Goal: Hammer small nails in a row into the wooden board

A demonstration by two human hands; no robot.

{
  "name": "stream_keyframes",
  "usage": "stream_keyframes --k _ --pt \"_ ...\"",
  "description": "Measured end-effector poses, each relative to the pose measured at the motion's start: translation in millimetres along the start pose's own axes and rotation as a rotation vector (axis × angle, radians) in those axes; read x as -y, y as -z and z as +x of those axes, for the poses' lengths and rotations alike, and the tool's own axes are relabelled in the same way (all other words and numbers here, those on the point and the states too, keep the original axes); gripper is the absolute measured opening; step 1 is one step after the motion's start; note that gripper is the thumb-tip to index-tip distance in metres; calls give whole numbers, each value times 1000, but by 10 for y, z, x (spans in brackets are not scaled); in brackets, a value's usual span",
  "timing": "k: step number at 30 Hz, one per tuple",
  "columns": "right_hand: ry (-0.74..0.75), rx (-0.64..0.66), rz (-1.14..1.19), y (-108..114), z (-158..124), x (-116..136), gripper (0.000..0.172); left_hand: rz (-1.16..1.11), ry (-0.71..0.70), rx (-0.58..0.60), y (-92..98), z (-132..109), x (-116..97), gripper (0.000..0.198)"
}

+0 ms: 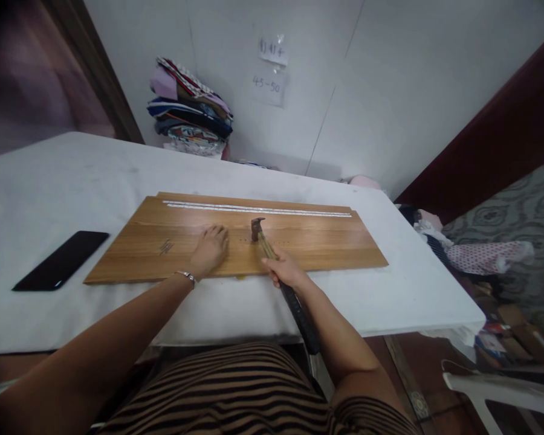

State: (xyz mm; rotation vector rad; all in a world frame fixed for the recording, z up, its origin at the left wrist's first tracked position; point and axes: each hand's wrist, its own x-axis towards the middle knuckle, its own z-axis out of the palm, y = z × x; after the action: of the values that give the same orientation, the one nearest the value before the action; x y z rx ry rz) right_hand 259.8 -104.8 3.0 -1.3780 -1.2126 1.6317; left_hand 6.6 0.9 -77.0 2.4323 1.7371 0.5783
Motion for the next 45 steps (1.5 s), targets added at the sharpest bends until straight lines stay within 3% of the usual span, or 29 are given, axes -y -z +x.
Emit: stream_keyframes --k 10,45 --pt "3 4 2 -1 -14 5 72 20 -9 25 75 -14 -29 50" --pt "2 5 34 -4 -9 -20 80 22 -15 17 65 -12 -2 51"
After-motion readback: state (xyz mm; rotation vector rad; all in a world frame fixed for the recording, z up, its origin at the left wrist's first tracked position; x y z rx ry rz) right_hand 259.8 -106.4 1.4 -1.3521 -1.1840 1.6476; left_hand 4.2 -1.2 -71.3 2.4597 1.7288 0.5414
